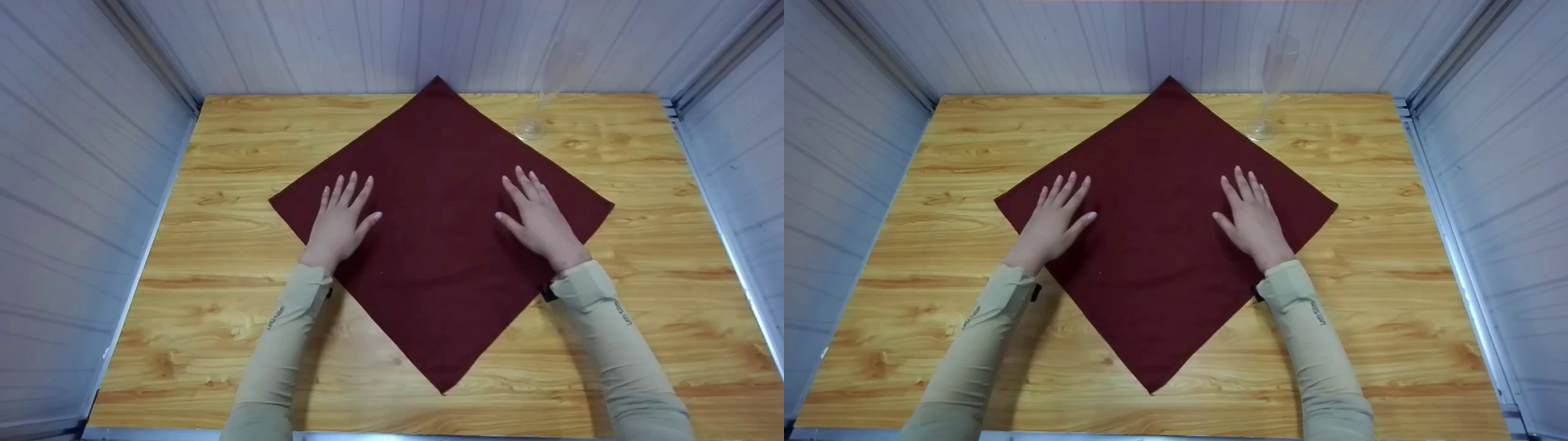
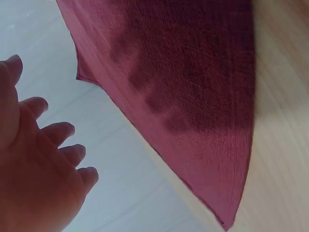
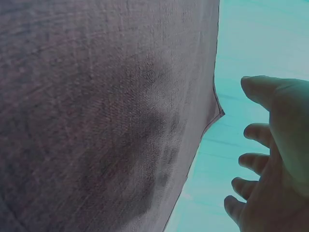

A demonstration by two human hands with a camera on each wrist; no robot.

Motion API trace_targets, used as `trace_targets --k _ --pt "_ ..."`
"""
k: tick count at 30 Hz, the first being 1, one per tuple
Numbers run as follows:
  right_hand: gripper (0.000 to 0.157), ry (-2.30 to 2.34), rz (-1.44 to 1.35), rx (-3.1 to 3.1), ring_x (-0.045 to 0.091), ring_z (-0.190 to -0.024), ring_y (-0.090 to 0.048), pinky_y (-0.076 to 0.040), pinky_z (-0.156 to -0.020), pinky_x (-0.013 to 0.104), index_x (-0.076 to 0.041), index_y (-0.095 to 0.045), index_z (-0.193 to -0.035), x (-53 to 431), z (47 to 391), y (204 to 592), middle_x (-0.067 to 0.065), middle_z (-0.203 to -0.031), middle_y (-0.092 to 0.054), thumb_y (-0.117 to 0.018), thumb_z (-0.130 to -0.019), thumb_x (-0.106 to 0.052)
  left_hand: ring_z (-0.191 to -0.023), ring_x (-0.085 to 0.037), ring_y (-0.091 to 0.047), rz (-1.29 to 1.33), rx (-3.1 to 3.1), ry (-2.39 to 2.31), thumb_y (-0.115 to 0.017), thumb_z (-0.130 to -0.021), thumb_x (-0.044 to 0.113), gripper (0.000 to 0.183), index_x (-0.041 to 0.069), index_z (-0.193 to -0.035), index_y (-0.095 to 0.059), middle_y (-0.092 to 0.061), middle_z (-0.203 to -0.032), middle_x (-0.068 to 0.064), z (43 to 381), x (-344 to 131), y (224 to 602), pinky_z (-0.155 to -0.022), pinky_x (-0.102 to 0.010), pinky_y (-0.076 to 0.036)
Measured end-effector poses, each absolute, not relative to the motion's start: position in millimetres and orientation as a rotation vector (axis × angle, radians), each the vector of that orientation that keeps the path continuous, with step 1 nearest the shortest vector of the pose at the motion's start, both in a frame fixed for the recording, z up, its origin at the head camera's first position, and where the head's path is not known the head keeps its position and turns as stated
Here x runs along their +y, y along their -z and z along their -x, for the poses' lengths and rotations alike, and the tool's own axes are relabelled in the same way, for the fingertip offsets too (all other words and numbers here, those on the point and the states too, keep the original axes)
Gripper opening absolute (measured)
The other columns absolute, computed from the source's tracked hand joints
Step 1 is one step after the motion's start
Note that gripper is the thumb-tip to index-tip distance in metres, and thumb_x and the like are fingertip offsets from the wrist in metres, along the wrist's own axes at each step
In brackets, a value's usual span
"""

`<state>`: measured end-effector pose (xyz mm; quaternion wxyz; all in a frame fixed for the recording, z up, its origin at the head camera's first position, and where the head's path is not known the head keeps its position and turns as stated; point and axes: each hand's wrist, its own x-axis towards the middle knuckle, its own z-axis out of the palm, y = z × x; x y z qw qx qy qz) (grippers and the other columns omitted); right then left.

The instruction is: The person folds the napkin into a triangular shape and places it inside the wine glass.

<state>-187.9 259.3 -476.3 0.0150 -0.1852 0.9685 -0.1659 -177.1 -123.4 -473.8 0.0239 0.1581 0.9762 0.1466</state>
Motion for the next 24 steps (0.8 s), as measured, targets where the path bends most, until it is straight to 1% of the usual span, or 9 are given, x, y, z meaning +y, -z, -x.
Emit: trace_targets --k 6,11,16,19,24 --pt "0.067 0.498 0.649 3.03 0.035 -0.143 -0.006 -0.011 -0.114 0.051 -0.008 -0.03 -0.15 260 175 476 0.016 -0.157 -0.013 -0.057 -0.096 -0.037 -0.144 -0.029 0.002 -0.579 3.023 -0.392 -0.031 -0.098 0.057 0.066 0.03 -0.154 -0.008 -0.006 -0.159 -0.007 164 -125 472 -0.115 -0.044 0.004" --pt "0.067 0.474 0.714 3.033 0.034 -0.143 -0.007 -0.012 -0.114 0.049 -0.009 -0.03 -0.15 260 165 477 0.016 -0.157 -0.013 -0.057 -0.096 -0.038 -0.144 -0.03 -0.002 -0.637 3.027 -0.377 -0.033 -0.099 0.056 0.066 0.027 -0.154 -0.012 -0.008 -0.159 -0.008 153 -127 471 -0.115 -0.045 0.001" --pt "0.067 0.472 0.781 3.032 0.035 -0.143 -0.01 -0.013 -0.114 0.049 -0.01 -0.03 -0.15 259 154 477 0.018 -0.156 -0.017 -0.057 -0.096 -0.038 -0.145 -0.029 -0.001 -0.679 3.014 -0.391 -0.036 -0.099 0.054 0.065 0.027 -0.154 -0.013 -0.007 -0.159 -0.006 144 -126 472 -0.115 -0.045 0.002" --pt "0.066 0.48 0.819 3.024 0.035 -0.143 -0.011 -0.013 -0.114 0.049 -0.009 -0.031 -0.15 258 147 476 0.017 -0.156 -0.019 -0.057 -0.096 -0.038 -0.144 -0.028 -0.001 -0.701 3.007 -0.409 -0.037 -0.099 0.053 0.065 0.026 -0.154 -0.016 -0.009 -0.159 -0.006 138 -126 472 -0.115 -0.045 0.001" --pt "0.065 0.491 0.91 3.013 0.036 -0.142 -0.014 -0.015 -0.113 0.048 -0.006 -0.034 -0.148 256 136 476 0.016 -0.155 -0.02 -0.057 -0.096 -0.037 -0.144 -0.03 -0.005 -0.736 2.986 -0.412 -0.038 -0.099 0.053 0.065 0.025 -0.154 -0.017 -0.012 -0.158 -0.008 128 -125 474 -0.115 -0.046 -0.002"
